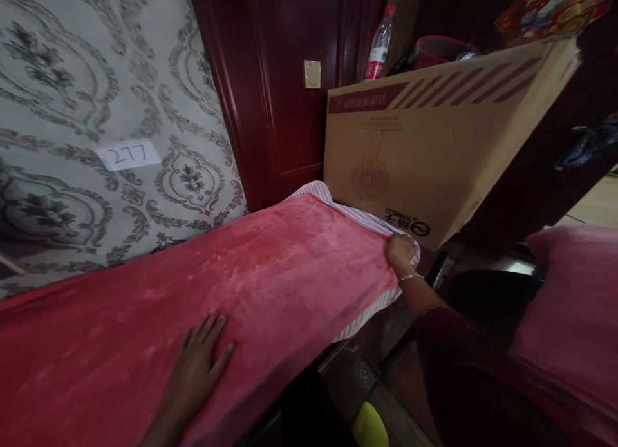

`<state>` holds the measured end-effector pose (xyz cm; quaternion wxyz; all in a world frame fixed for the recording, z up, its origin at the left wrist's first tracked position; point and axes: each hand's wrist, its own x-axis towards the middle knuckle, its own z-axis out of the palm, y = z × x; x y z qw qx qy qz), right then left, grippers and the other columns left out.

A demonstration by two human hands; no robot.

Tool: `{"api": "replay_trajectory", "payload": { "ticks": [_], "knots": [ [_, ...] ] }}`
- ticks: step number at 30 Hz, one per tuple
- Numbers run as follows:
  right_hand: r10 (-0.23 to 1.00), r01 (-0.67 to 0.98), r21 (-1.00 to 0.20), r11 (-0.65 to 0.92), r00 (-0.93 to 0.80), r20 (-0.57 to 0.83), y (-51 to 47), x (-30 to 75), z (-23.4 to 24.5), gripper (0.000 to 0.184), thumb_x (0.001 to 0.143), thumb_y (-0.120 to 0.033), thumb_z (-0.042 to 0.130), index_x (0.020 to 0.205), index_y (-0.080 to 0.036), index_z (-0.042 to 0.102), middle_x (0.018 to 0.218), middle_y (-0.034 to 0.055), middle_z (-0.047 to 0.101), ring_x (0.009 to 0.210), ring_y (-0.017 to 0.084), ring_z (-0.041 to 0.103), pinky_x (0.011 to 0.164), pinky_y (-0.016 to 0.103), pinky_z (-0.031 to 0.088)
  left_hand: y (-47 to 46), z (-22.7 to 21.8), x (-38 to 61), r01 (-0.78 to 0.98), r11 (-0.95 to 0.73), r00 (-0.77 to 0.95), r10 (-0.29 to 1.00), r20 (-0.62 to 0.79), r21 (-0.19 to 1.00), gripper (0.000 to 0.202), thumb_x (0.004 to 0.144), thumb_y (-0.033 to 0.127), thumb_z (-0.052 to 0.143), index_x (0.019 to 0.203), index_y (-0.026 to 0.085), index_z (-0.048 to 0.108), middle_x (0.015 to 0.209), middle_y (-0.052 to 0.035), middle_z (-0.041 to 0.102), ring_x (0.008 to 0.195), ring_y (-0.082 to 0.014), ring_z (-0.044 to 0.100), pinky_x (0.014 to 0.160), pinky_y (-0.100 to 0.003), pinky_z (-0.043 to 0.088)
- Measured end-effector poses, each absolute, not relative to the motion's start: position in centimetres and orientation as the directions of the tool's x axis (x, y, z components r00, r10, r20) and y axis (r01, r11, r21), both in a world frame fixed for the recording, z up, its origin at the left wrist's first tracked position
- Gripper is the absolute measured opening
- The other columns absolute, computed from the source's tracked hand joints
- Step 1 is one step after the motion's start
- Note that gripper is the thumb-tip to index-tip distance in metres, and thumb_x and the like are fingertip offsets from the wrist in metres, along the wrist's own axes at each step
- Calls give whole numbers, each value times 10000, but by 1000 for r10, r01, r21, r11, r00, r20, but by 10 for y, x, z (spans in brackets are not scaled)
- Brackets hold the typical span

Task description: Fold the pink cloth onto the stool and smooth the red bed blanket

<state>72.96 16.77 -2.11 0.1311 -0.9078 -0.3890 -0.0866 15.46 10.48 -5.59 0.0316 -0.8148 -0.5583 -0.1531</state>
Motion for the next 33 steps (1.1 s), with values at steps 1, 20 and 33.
{"api": "replay_trajectory", "payload": {
  "ticks": [1,20,33],
  "knots": [
    [680,725,-176,-665,686,259,169,726,-19,476,952,-89,304,1283,14,631,1246,338,586,1195,407,542,918,531,458,105,-55,155,921,-372,326,900,289,120,606,943,516,448,1423,180,602,1523,-135,536,1437,-324,473,1201,-567,334],
    [958,949,-189,-254,273,83,163,598,-7,524,1061,-412,371,1538,-208,446,1630,161,337,1488,371,287,1156,629,227,117,-66,144,834,-532,417,783,462,148,472,904,496,428,1073,274,808,1161,-64,776,1111,-325,719,1056,-538,538],
    [967,889,-380,255,-226,120,116,455,-28,624,1021,-553,452,1573,-267,400,1675,110,252,1542,371,155,1208,657,100,96,-47,147,804,-531,334,775,537,266,477,923,589,400,846,300,772,893,-64,790,881,-278,741,829,-394,623]
  ]
}}
